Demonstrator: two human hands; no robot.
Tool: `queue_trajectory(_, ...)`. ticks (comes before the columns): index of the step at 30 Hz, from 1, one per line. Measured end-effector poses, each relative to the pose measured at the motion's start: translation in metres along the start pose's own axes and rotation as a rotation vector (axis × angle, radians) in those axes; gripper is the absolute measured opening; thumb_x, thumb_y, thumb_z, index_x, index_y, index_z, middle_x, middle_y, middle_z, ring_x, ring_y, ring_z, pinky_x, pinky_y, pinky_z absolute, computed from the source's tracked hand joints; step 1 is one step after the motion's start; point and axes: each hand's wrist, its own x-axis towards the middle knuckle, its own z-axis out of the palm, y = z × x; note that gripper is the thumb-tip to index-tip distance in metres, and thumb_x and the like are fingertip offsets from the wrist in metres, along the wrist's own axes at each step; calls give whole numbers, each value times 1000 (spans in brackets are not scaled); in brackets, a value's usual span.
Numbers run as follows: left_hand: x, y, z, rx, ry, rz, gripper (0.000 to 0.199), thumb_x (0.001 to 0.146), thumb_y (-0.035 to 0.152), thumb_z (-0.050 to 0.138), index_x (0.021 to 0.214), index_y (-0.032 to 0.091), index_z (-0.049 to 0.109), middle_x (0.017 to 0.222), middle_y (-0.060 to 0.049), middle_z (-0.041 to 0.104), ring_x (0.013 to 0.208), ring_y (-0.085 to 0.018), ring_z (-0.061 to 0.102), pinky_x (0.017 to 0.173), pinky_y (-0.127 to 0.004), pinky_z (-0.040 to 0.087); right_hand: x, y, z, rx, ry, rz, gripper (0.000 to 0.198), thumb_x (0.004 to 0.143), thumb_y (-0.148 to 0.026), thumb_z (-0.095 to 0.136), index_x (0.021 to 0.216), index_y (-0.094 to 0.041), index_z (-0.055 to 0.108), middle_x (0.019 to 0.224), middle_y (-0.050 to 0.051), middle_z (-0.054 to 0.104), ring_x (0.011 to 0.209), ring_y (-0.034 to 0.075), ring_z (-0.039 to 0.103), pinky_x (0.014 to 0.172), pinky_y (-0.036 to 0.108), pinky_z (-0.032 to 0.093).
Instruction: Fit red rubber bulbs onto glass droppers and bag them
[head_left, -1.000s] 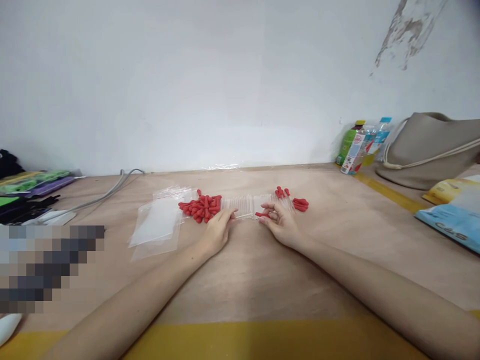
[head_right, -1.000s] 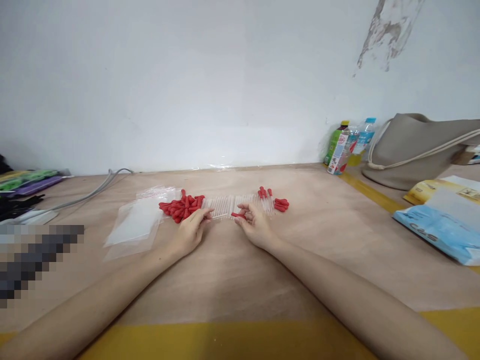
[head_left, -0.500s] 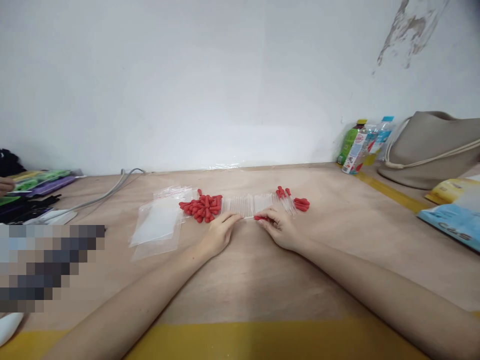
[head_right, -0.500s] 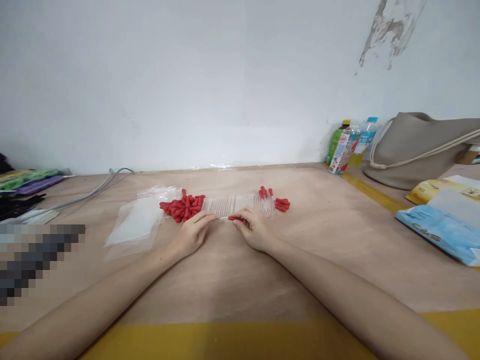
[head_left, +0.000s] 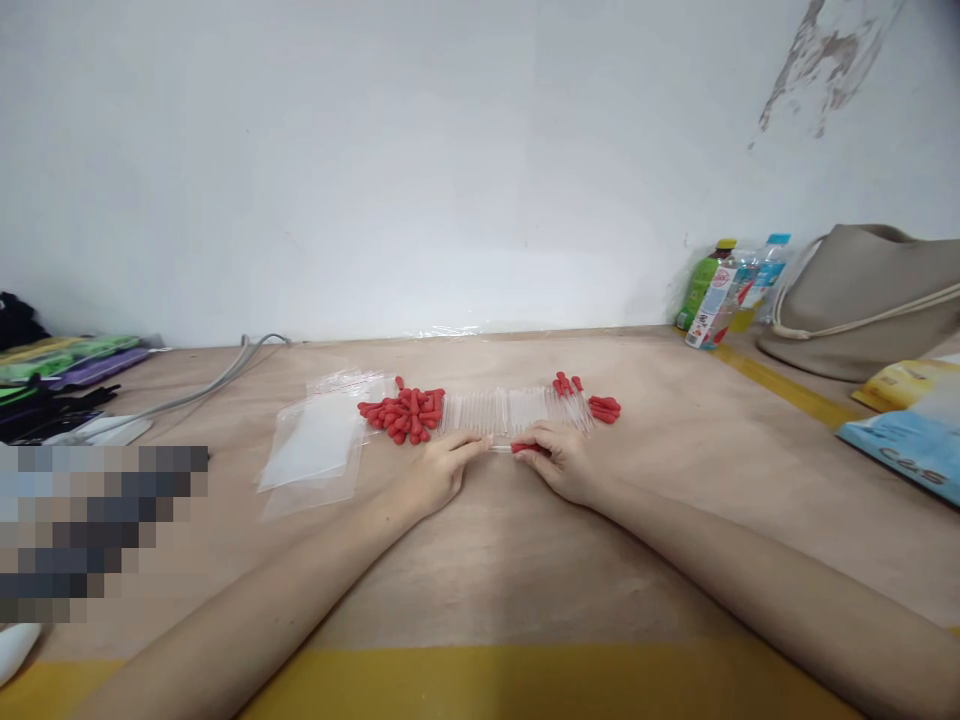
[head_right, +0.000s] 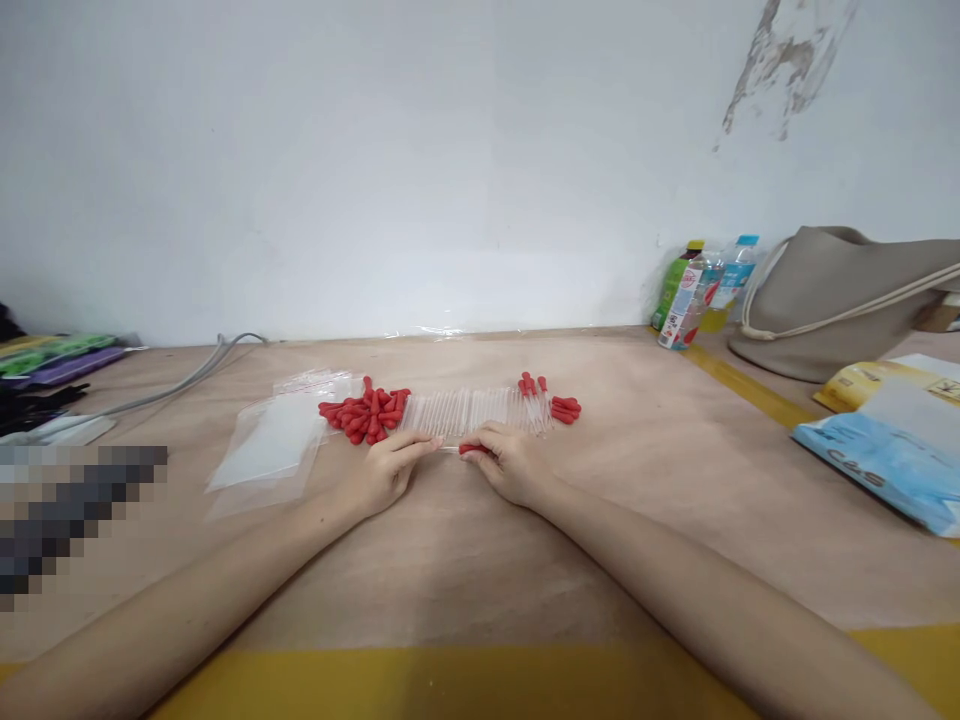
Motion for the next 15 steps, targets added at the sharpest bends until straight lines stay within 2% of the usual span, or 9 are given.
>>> queue_trajectory(12, 0, 3, 6, 168, 9, 20, 41, 82, 0, 34, 112, 16, 55, 97, -8, 62, 87, -15, 58, 72, -28, 50, 4, 4, -1, -75, -30, -60, 11, 83, -23, 49, 83, -19, 60, 74, 4, 59, 68, 14, 54, 62, 26, 44)
queue_trajectory(15, 1, 2, 4, 189, 14, -2, 33, 85, 5, 36, 110, 15, 56, 98, -8, 62, 87, -16, 57, 72, -27, 49, 4, 8, -5, -78, -64, -62, 13, 83, -24, 49, 85, -19, 61, 77, 4, 60, 70, 14, 55, 63, 26, 45)
